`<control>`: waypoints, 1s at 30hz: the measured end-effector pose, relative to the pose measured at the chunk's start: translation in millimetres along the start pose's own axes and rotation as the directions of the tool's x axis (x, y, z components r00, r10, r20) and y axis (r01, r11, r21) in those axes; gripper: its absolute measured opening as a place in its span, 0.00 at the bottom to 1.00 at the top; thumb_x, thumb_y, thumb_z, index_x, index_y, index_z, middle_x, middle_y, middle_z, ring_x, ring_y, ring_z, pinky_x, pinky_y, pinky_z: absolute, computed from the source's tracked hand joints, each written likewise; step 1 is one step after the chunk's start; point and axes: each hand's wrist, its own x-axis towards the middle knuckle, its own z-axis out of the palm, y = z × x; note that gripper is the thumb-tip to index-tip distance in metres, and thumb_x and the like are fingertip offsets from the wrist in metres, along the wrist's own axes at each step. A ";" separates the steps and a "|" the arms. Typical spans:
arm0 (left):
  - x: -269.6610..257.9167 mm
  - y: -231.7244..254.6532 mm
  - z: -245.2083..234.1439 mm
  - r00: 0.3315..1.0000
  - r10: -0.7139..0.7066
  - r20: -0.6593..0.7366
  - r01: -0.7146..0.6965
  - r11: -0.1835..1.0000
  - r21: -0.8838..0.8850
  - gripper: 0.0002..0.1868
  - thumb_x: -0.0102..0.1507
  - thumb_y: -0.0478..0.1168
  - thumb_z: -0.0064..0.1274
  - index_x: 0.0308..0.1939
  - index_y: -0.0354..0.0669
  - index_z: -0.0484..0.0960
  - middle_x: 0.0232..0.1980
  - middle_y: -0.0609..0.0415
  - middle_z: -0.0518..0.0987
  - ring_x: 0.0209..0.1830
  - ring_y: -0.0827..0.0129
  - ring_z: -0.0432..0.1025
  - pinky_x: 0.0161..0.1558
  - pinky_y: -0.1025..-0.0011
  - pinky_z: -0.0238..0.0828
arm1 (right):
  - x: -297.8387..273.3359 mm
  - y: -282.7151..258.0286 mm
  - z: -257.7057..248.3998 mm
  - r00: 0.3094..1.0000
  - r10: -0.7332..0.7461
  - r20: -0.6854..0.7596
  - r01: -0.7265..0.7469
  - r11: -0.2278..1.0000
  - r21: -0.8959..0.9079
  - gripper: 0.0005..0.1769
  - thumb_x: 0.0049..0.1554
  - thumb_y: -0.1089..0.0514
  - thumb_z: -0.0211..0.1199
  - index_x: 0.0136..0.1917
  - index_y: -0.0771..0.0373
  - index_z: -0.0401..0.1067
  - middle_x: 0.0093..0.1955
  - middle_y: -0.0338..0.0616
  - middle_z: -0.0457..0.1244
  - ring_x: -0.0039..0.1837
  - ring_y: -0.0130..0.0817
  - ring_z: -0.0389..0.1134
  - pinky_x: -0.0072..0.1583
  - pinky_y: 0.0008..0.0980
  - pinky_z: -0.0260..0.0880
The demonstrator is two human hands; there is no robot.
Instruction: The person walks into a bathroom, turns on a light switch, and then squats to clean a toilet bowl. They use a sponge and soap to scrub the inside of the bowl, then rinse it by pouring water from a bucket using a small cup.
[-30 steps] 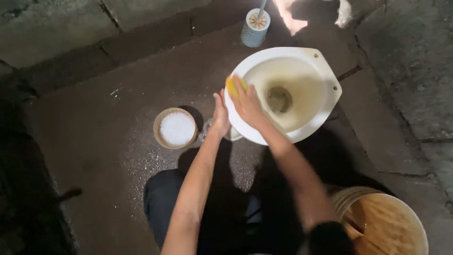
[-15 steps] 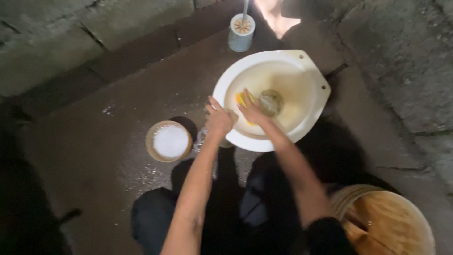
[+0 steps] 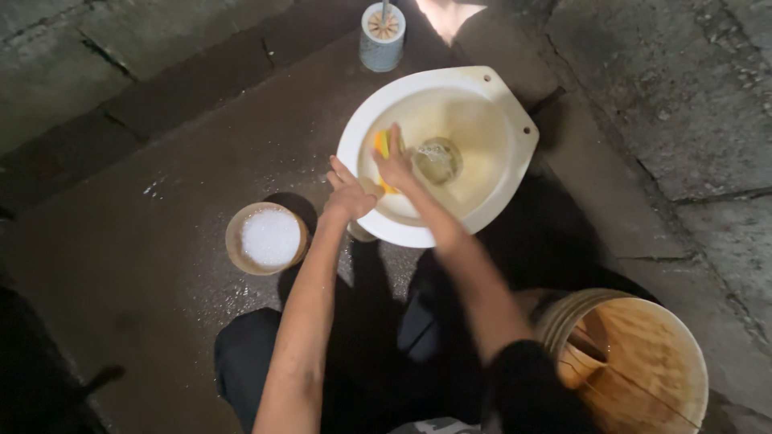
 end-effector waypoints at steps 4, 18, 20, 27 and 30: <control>2.1 -6.1 6.5 0.996 0.065 -0.066 -0.070 0.996 -0.063 0.68 0.61 0.50 0.56 0.73 0.32 0.09 0.79 0.17 0.26 0.78 0.32 0.51 0.76 0.59 0.51 | 6.3 -5.9 8.2 0.997 0.045 -0.060 -0.036 0.989 0.142 0.60 0.64 0.35 0.57 0.89 0.40 0.15 0.81 0.80 0.32 0.82 0.75 0.40 0.83 0.53 0.41; 43.1 -29.9 32.4 0.980 0.182 -0.078 -0.187 0.980 -0.074 0.69 0.62 0.52 0.57 0.68 0.27 0.08 0.76 0.18 0.17 0.82 0.30 0.25 0.78 0.59 0.38 | 5.0 -18.7 2.8 0.997 0.010 -0.071 0.016 0.934 0.356 0.49 0.66 0.35 0.47 0.86 0.43 0.20 0.87 0.55 0.31 0.85 0.61 0.32 0.82 0.50 0.37; 53.6 -41.0 36.3 0.959 0.274 -0.073 -0.278 0.960 -0.046 0.62 0.67 0.52 0.54 0.71 0.28 0.13 0.78 0.16 0.13 0.81 0.28 0.20 0.79 0.59 0.37 | -15.6 8.4 -2.2 0.945 -0.316 0.079 0.276 0.905 0.323 0.48 0.67 0.35 0.48 0.84 0.49 0.22 0.88 0.53 0.28 0.87 0.55 0.28 0.82 0.46 0.33; 42.5 -33.4 31.9 0.969 0.230 -0.092 -0.244 0.954 -0.175 0.67 0.63 0.52 0.56 0.69 0.25 0.09 0.78 0.25 0.15 0.81 0.31 0.16 0.80 0.60 0.31 | -14.8 57.2 -27.1 0.928 -0.304 0.214 0.318 0.947 -0.033 0.52 0.63 0.33 0.49 0.85 0.50 0.22 0.88 0.50 0.30 0.87 0.49 0.31 0.81 0.41 0.33; 47.2 -33.5 32.3 0.974 0.212 -0.081 -0.221 0.965 -0.140 0.67 0.62 0.51 0.54 0.69 0.22 0.08 0.77 0.20 0.16 0.82 0.31 0.22 0.79 0.61 0.37 | 4.3 4.8 -1.3 0.989 -0.146 0.011 0.141 0.971 0.196 0.54 0.65 0.36 0.52 0.86 0.51 0.19 0.88 0.56 0.31 0.85 0.56 0.29 0.82 0.42 0.34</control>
